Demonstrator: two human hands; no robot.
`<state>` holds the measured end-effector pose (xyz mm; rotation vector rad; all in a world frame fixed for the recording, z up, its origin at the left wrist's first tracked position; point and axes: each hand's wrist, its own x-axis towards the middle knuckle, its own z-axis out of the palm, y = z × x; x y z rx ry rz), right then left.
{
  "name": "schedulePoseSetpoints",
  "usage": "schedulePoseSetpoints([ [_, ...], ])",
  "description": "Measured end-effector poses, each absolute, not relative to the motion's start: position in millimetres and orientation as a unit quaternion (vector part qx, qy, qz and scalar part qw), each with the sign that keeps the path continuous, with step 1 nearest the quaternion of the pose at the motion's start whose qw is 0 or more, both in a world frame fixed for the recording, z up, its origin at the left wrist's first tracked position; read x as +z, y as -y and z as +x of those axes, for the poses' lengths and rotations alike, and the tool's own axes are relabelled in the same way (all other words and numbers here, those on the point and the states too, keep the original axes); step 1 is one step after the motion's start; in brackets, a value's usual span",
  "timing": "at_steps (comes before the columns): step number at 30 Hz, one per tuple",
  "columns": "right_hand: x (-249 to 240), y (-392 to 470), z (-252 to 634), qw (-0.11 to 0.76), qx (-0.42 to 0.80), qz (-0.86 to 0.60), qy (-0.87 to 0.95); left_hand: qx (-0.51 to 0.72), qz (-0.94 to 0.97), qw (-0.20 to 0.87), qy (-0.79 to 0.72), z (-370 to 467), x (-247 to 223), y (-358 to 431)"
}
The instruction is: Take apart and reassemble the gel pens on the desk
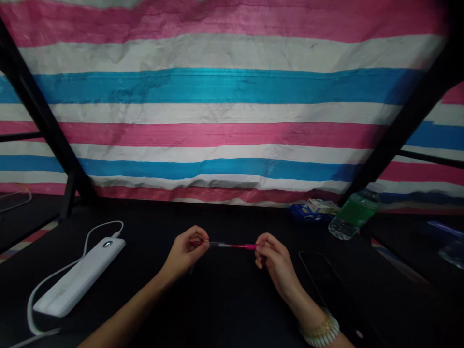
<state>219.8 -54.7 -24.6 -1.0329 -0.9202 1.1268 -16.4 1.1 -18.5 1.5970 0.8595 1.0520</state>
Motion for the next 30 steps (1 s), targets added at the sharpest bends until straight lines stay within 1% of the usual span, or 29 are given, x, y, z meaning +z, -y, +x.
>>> schedulePoseSetpoints([
  [5,-26.4,57.3,210.5,0.558,0.408,-0.481,0.539,0.412,0.682,0.494,-0.347,-12.8,-18.4,3.9],
  [10,-34.6,57.6,210.8,0.532,0.408,-0.497,0.550,0.414,0.698,0.475,-0.341,-12.3,-19.4,4.8],
  [14,-36.2,58.0,214.0,0.494,0.363,-0.533,0.583,0.403,0.713,0.462,-0.339,-11.9,-19.7,4.0],
  [20,-30.3,57.5,211.7,0.527,0.406,-0.488,0.565,0.436,0.663,0.496,-0.353,-12.2,-22.2,0.4],
  [25,-28.7,58.0,213.1,0.506,0.382,-0.510,0.581,0.435,0.651,0.523,-0.337,-11.4,-21.7,0.8],
  [30,-27.1,59.0,213.6,0.506,0.353,-0.523,0.588,0.441,0.649,0.517,-0.341,-12.7,-21.9,-0.5],
])
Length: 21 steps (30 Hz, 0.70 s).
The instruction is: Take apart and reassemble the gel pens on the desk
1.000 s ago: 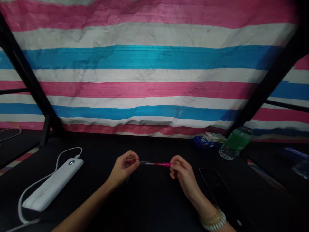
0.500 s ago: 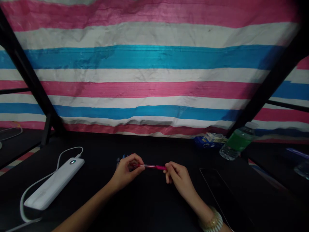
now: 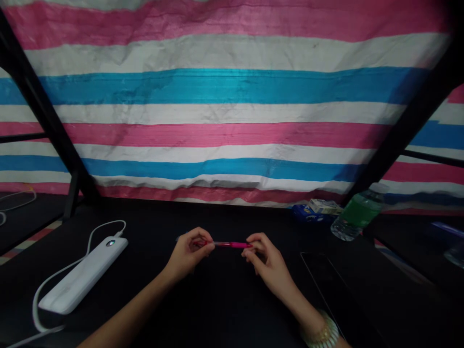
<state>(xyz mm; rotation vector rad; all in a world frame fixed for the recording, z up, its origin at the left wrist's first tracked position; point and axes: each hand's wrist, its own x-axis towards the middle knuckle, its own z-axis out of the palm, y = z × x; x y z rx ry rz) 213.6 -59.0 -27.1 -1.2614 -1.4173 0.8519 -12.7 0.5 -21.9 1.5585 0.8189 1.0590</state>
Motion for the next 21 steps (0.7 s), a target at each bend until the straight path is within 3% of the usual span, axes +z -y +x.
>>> schedulePoseSetpoints([
  [14,-27.7,65.4,213.7,0.446,0.172,-0.541,0.692,0.449,0.632,0.531,-0.340,-8.5,-27.0,2.2],
  [21,-35.9,62.6,208.8,0.429,0.360,-0.542,0.627,0.514,0.712,0.371,-0.303,-10.7,-27.0,8.9],
])
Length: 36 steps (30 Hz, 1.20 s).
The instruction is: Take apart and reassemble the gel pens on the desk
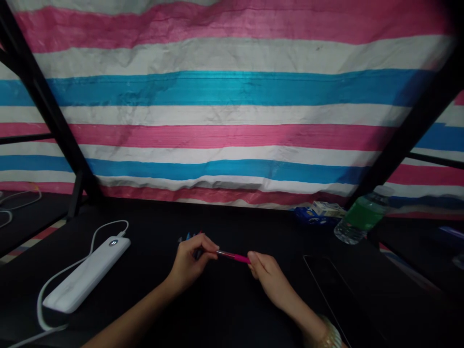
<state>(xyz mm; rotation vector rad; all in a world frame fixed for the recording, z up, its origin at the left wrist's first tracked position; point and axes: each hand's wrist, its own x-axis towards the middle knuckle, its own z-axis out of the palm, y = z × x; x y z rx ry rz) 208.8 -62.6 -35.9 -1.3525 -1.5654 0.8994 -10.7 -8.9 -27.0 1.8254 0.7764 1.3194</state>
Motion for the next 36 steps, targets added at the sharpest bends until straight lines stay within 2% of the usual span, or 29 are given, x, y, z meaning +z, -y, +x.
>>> schedulePoseSetpoints([
  [3,-34.5,61.8,207.5,0.406,0.471,-0.520,0.585,0.529,0.744,0.302,-0.276,-11.9,-23.0,13.1],
  [6,-30.7,63.2,208.9,0.381,0.565,-0.480,0.553,0.533,0.756,0.279,-0.256,-12.2,-19.8,16.2],
  [14,-32.9,65.2,215.4,0.329,0.752,-0.357,0.446,0.533,0.758,0.309,-0.215,-14.2,-16.5,17.8],
  [16,-34.9,66.5,212.8,0.314,0.751,-0.371,0.447,0.540,0.728,0.368,-0.209,-12.5,-16.7,18.4],
  [20,-38.7,68.6,204.0,0.293,0.699,-0.409,0.509,0.545,0.605,0.551,-0.186,-5.6,-20.7,18.5],
  [23,-39.6,66.2,200.5,0.327,0.675,-0.424,0.508,0.534,0.530,0.629,-0.194,-1.6,-25.7,16.1],
  [29,-35.6,60.9,203.2,0.415,0.637,-0.433,0.484,0.501,0.460,0.697,-0.227,1.1,-28.8,11.4],
  [36,-35.7,60.4,204.1,0.430,0.632,-0.434,0.477,0.489,0.465,0.700,-0.235,0.1,-27.2,9.4],
])
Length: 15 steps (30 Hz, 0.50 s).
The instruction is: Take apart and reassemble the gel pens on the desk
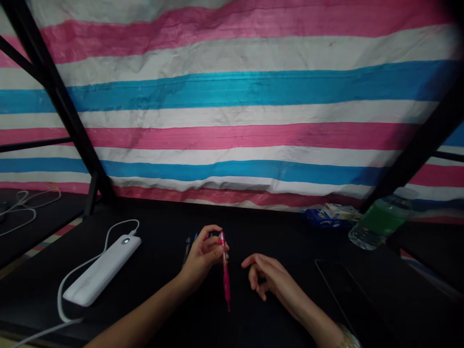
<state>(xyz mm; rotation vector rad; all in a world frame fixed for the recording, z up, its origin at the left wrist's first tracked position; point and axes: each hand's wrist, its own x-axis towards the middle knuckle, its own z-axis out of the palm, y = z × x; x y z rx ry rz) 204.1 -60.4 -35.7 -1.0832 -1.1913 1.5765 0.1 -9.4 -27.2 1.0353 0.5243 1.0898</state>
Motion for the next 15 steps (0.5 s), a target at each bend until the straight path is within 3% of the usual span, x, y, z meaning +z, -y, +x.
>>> schedulePoseSetpoints([
  [15,-41.5,56.3,207.1,0.431,0.624,-0.440,0.481,0.499,0.460,0.696,-0.234,-0.5,-29.0,6.4],
])
